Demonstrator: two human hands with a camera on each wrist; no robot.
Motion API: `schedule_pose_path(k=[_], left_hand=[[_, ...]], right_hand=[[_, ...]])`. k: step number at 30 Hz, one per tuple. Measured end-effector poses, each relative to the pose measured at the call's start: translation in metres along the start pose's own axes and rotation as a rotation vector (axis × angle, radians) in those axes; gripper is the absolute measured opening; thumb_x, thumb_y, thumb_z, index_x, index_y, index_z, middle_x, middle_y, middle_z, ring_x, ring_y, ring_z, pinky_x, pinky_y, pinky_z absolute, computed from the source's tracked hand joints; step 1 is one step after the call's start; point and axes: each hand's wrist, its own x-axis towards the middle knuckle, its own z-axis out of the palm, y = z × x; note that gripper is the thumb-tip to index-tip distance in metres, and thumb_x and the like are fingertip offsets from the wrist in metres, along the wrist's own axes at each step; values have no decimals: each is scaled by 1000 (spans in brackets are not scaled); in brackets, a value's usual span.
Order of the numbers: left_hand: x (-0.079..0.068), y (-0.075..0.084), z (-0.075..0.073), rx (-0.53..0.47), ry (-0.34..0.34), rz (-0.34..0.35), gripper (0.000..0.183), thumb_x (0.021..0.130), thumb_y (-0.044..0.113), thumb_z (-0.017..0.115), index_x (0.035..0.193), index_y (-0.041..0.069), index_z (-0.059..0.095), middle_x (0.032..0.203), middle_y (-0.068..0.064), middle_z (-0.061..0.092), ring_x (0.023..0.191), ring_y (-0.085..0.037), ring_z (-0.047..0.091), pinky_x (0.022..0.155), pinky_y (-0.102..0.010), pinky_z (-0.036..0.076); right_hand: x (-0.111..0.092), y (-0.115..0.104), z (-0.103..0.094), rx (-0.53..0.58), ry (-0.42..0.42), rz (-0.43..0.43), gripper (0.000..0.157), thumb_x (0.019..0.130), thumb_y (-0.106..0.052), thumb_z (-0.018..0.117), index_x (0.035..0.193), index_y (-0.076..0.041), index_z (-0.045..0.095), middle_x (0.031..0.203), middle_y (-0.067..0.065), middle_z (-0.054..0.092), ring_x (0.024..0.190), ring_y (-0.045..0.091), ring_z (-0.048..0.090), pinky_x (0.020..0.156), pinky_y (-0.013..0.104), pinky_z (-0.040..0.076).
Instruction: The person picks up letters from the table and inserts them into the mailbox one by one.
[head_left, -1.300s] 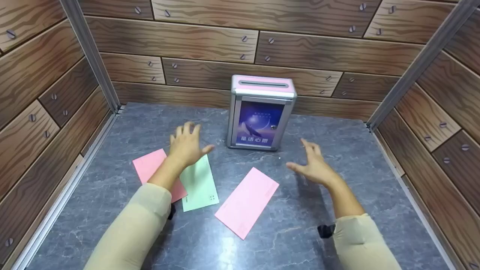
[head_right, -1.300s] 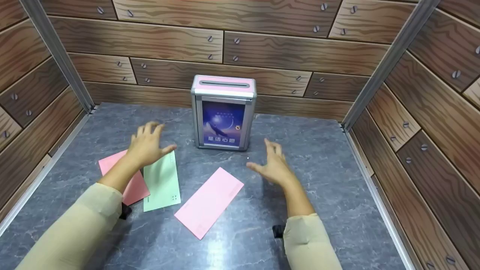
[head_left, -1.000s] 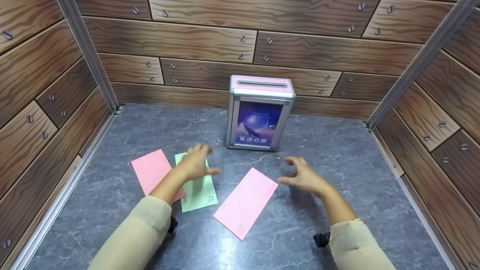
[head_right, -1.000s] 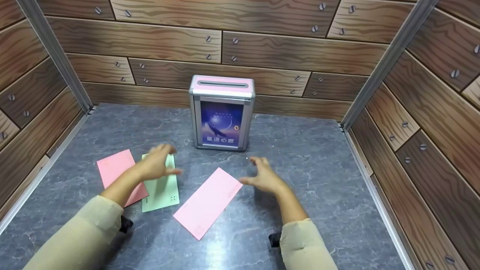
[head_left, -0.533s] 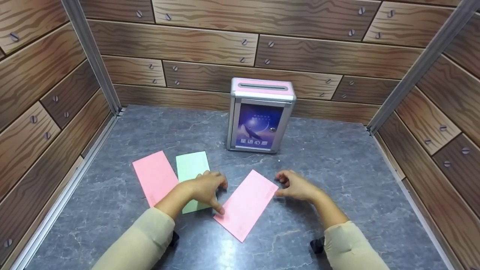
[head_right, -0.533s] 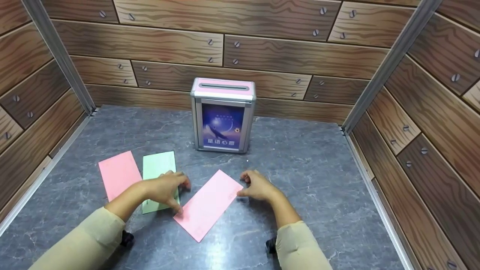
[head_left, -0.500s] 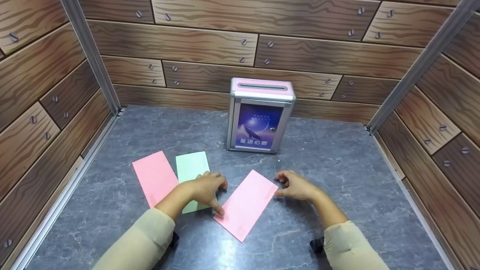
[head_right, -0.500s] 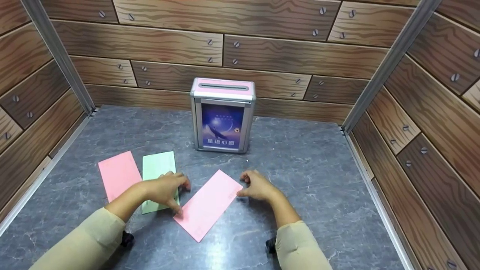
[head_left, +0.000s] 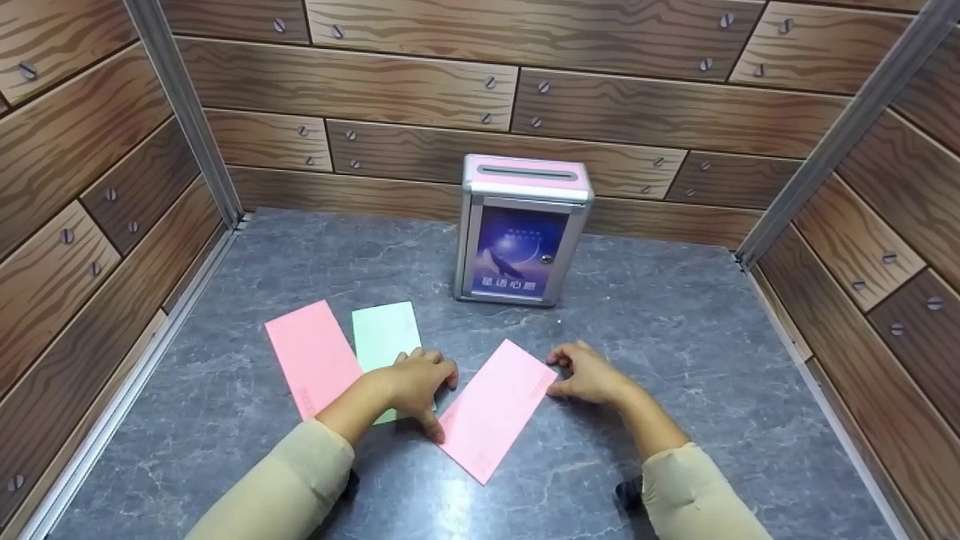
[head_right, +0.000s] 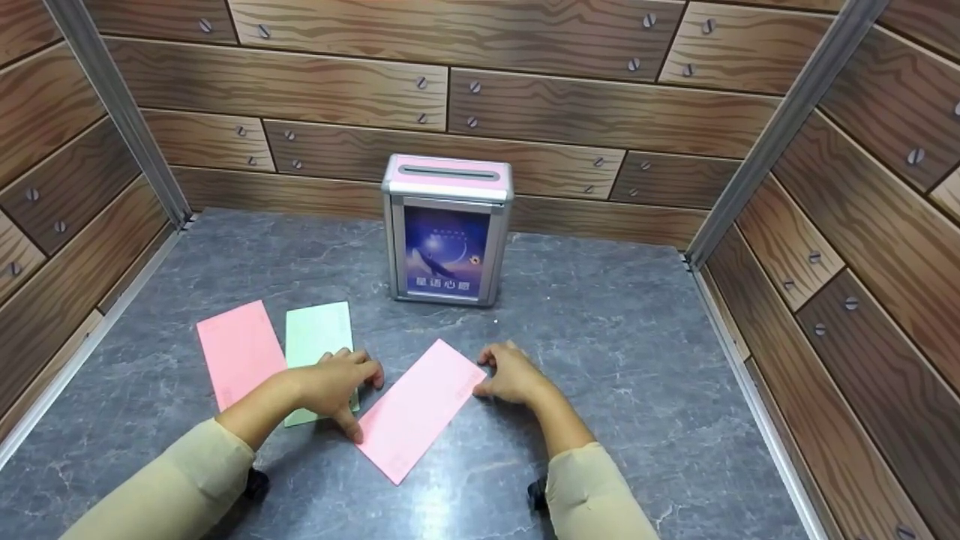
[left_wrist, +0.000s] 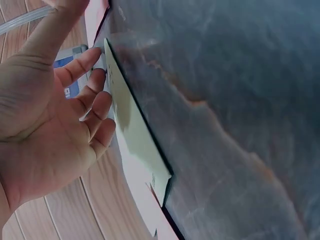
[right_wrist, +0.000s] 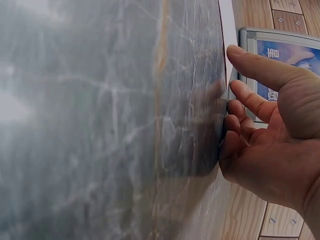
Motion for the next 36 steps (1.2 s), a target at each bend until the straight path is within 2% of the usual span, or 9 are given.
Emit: schedule_pose_path(k=[11,19,24,31,36], left_hand=[[-3,9,2,30,20,15,68,67,43,104,116,20,64,118,0,58,109,-20,48,98,-43,39],[-4,12,5,9,3,14,60,71,35,103,115,18,65,114,1,59,104,-17,47,94,-39,39],[-4,11,7,-6,-8,16,59,73,33,102,117,17,65,113,2,60,102,-16,47,94,-38,41],[-3,11,7,-21,-18,22,58,74,31,102,115,19,64,112,3,59,101,-15,48,94,-39,42],[-3,11,7,-29,-22,24,58,75,30,101,116,19,62,112,2,59,101,-16,48,94,-38,41]], right_hand=[[0,-7,8,-55,26,18,37,82,-9,91,114,-7,72,115,13,64,111,26,60,103,49,52],[0,-13,12,-20,40,87,35,83,-6,88,115,-5,72,115,12,62,109,26,60,102,46,51],[-2,-13,13,82,52,113,34,82,0,86,111,-2,71,111,12,60,104,24,57,91,33,48],[-2,-9,10,360,28,103,29,86,9,76,111,4,62,95,5,60,74,13,54,61,21,44],[-5,-9,9,445,35,57,29,88,13,72,113,6,58,90,3,58,69,11,51,57,20,43]])
